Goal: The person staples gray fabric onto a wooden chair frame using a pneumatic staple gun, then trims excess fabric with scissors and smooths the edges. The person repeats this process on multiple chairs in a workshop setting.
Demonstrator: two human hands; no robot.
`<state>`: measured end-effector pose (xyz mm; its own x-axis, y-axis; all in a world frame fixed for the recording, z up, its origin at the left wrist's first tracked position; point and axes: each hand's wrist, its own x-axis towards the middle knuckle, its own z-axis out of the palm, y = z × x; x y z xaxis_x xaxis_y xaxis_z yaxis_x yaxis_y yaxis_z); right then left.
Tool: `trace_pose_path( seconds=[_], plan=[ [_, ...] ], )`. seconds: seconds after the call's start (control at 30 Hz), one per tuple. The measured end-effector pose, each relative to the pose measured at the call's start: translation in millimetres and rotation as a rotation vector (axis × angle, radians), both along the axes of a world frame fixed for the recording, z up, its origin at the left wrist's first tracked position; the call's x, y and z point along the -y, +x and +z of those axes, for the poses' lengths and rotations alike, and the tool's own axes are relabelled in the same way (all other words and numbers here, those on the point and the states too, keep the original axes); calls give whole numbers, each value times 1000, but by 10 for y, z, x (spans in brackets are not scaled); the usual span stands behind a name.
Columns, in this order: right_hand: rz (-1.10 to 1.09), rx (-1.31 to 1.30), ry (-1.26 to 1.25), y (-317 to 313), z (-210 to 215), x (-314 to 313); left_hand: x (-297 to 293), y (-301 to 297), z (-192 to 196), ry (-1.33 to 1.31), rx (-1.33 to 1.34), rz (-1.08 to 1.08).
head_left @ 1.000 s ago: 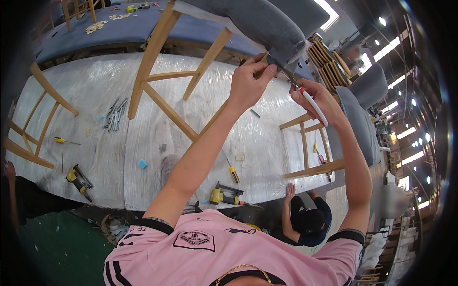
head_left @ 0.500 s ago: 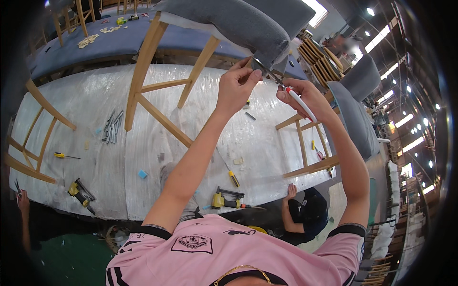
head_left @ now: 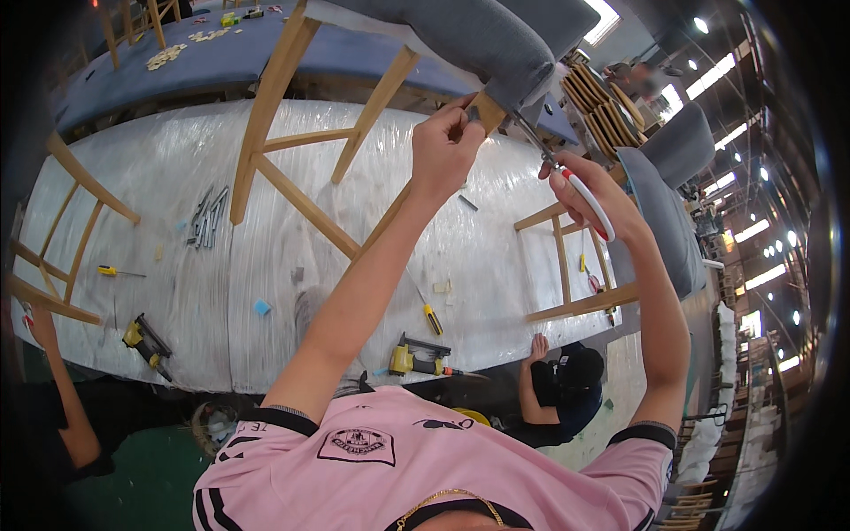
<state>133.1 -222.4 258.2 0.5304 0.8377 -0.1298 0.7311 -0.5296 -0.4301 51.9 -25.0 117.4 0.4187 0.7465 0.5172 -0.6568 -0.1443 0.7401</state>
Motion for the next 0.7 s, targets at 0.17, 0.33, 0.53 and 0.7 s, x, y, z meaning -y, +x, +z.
trace_pose_path(
  seconds=[0.17, 0.33, 0.53, 0.7],
  plan=[
    [-22, 29, 0, 32, 39, -83, 1, 31, -25, 3, -57, 18],
    [-54, 68, -9, 6, 66, -139, 2, 4, -21, 10, -65, -24],
    [-8, 67, -9, 88, 58, -107, -22, 43, -63, 32, -22, -4],
    [-40, 5, -25, 30, 76, -61, -8, 35, -58, 40, -43, 10]
  ],
)
